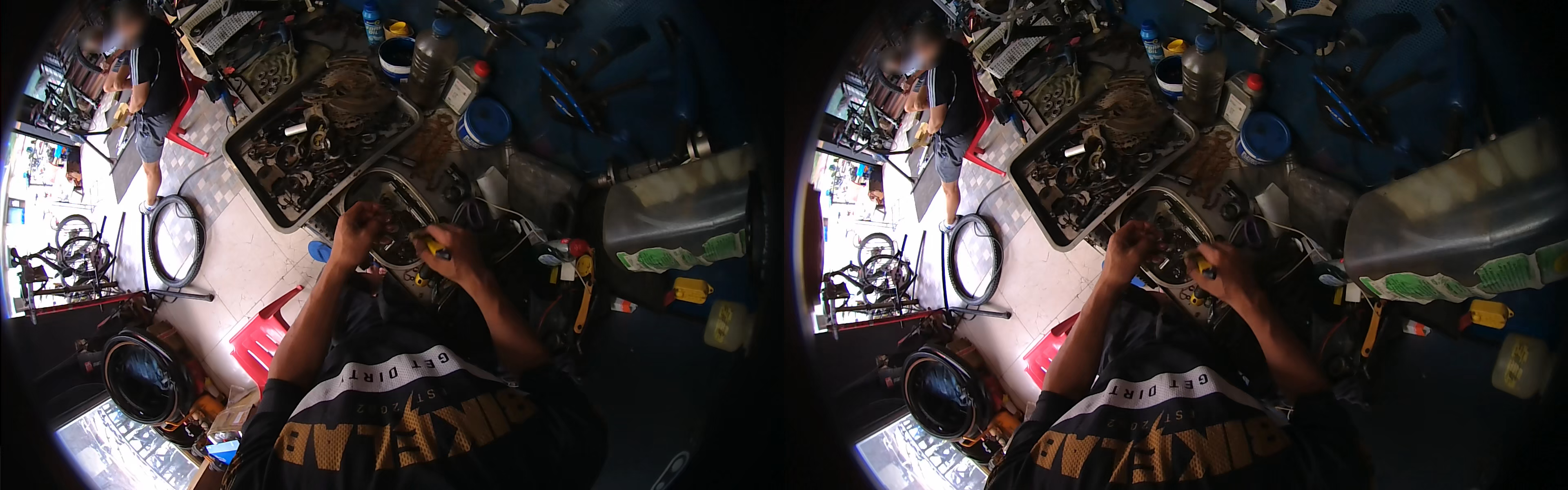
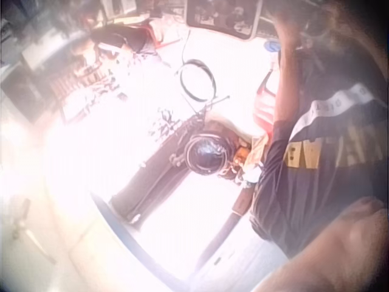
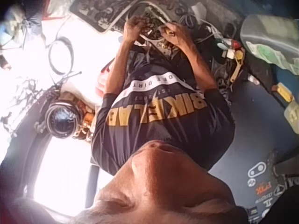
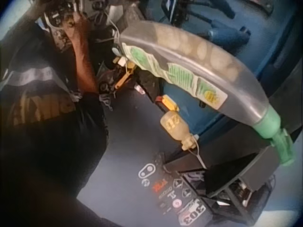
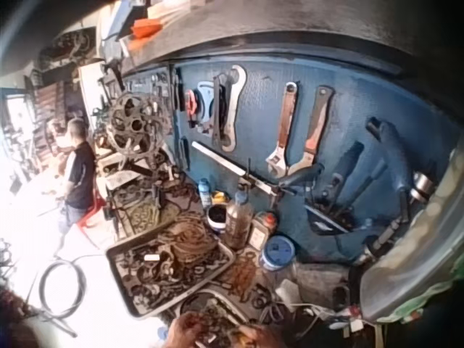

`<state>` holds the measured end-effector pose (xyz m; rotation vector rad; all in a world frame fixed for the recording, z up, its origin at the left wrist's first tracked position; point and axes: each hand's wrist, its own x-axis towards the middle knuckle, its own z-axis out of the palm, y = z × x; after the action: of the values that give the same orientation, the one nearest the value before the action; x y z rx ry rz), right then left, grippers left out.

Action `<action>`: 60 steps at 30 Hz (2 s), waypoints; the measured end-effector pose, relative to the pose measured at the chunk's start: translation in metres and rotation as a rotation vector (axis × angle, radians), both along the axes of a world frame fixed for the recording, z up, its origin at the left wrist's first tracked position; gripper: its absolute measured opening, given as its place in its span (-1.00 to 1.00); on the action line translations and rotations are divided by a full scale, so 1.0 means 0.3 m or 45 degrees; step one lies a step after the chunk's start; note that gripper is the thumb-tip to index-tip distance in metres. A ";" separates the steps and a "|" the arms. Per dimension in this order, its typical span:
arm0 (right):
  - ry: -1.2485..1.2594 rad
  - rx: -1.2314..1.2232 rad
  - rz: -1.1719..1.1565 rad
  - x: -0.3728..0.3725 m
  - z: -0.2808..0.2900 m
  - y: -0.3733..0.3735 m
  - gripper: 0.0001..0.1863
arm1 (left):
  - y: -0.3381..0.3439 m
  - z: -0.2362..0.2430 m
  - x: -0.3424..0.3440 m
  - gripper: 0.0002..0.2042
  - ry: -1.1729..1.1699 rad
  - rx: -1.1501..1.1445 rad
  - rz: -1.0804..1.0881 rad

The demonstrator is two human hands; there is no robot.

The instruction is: The person works at a cluttered workbench in a bicycle repair shop, using a yellow-handled tool to clean and adjust small bicycle components in a metal tray. They handle a circular metal part and a thin wire, manipulating them with both hands while another person works on a bicycle in the background.

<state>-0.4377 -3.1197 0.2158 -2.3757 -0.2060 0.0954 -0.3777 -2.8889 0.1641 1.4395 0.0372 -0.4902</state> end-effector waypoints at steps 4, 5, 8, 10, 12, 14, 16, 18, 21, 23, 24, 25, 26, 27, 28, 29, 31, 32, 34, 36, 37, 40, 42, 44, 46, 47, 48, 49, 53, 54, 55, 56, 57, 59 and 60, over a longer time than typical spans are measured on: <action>0.171 0.231 -0.126 0.058 0.050 0.023 -0.67 | 0.014 0.012 0.012 -0.72 -0.002 0.071 -0.041; 0.068 0.343 -0.097 0.061 0.055 0.049 -0.67 | 0.009 0.014 0.009 -0.70 0.036 0.139 -0.060; -0.094 0.556 0.010 0.098 0.049 0.102 -0.71 | -0.006 0.023 0.002 -0.68 -0.111 0.262 -0.105; 0.006 0.544 -0.144 0.119 0.042 0.093 -0.69 | -0.007 0.029 -0.005 -0.69 -0.067 0.200 -0.023; 0.087 0.245 -0.225 0.125 0.036 0.070 -0.66 | 0.002 0.033 -0.007 -0.69 -0.037 0.166 0.029; 0.030 0.359 -0.169 0.116 0.030 0.061 -0.65 | 0.005 0.032 -0.005 -0.70 0.013 0.159 0.025; -0.064 0.463 -0.119 0.098 0.025 0.061 -0.65 | -0.001 0.028 0.002 -0.70 -0.114 0.350 -0.084; 0.004 0.566 -0.205 0.091 0.016 0.069 -0.63 | -0.013 0.028 0.003 -0.70 -0.208 0.470 -0.108; 0.107 0.373 -0.324 0.091 0.002 0.070 -0.63 | -0.022 0.042 0.000 -0.70 -0.251 0.442 -0.004; 0.088 0.500 -0.281 0.085 -0.005 0.066 -0.63 | -0.018 0.056 -0.007 -0.71 -0.128 0.290 0.063; 0.163 0.503 -0.339 0.084 -0.009 0.065 -0.64 | -0.018 0.061 -0.006 -0.70 -0.166 0.328 0.026; 0.074 0.490 -0.321 0.075 -0.010 0.061 -0.64 | -0.018 0.065 -0.004 -0.69 -0.198 0.356 -0.003; 0.085 0.513 -0.334 0.075 -0.014 0.064 -0.64 | -0.019 0.068 0.000 -0.69 -0.209 0.388 -0.034; 0.080 0.536 -0.341 0.070 -0.014 0.066 -0.64 | -0.020 0.070 0.003 -0.70 -0.239 0.350 -0.011; 0.088 0.581 -0.318 0.070 -0.015 0.072 -0.64 | -0.022 0.072 0.007 -0.71 -0.247 0.314 0.019; 0.175 0.366 -0.328 0.062 -0.012 0.072 -0.65 | -0.023 0.073 0.010 -0.72 -0.279 0.272 0.052; 0.135 0.429 -0.284 0.057 -0.007 0.082 -0.65 | -0.022 0.077 0.014 -0.71 -0.111 0.109 0.076; 0.172 0.424 -0.311 0.054 -0.002 0.084 -0.65 | -0.022 0.079 0.014 -0.71 0.005 0.046 0.093; 0.074 0.595 -0.286 0.050 0.008 0.091 -0.67 | -0.024 0.084 0.017 -0.70 -0.048 0.027 0.090; 0.047 0.524 -0.261 0.051 0.019 0.095 -0.68 | -0.026 0.086 0.020 -0.70 -0.044 0.021 0.107; 0.125 0.395 -0.221 0.054 0.024 0.098 -0.67 | -0.027 0.086 0.019 -0.70 -0.028 0.015 0.134; -0.005 0.580 -0.072 0.061 0.036 0.102 -0.68 | -0.021 0.082 0.014 -0.69 0.010 0.016 0.112; -0.104 0.529 -0.154 0.071 0.041 0.097 -0.67 | -0.015 0.074 0.015 -0.68 0.029 0.002 0.086; -0.027 0.453 -0.270 0.073 0.045 0.086 -0.68 | -0.009 0.065 0.011 -0.68 0.063 -0.041 0.098; -0.066 0.395 -0.188 0.065 0.051 0.076 -0.69 | 0.004 0.058 0.009 -0.67 0.090 -0.103 0.084; -0.152 0.372 -0.117 0.062 0.052 0.073 -0.69 | 0.004 0.054 0.004 -0.67 0.159 -0.110 0.095; -0.241 0.349 -0.046 0.062 0.053 0.071 -0.69 | 0.004 0.050 0.001 -0.67 0.117 -0.123 0.072; -0.264 0.453 0.072 0.063 0.053 0.069 -0.69 | 0.005 0.047 0.003 -0.67 0.115 -0.106 0.072; -0.154 0.340 -0.223 0.073 0.054 0.058 -0.69 | 0.015 0.040 0.006 -0.67 0.142 -0.107 0.046; -0.142 0.341 -0.179 0.077 0.053 0.054 -0.69 | 0.020 0.039 0.008 -0.67 0.127 -0.108 0.032; -0.115 0.338 -0.169 0.073 0.054 0.047 -0.68 | 0.019 0.037 0.007 -0.68 0.124 -0.110 0.025; -0.118 0.332 -0.201 0.076 0.052 0.041 -0.68 | 0.020 0.036 0.006 -0.68 0.163 -0.088 0.032; -0.118 0.258 -0.094 0.069 0.052 0.035 -0.69 | 0.017 0.034 0.006 -0.68 0.098 -0.063 0.010; -0.233 0.422 -0.002 0.074 0.048 0.029 -0.69 | 0.010 0.034 0.006 -0.69 0.029 0.027 -0.017; -0.218 0.386 0.068 0.077 0.045 0.032 -0.68 | 0.005 0.035 0.006 -0.69 0.017 0.086 -0.013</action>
<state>-0.4146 -3.1102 0.2293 -2.0764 -0.3403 -0.1079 -0.3759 -2.8873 0.1748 1.5029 0.0574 -0.5115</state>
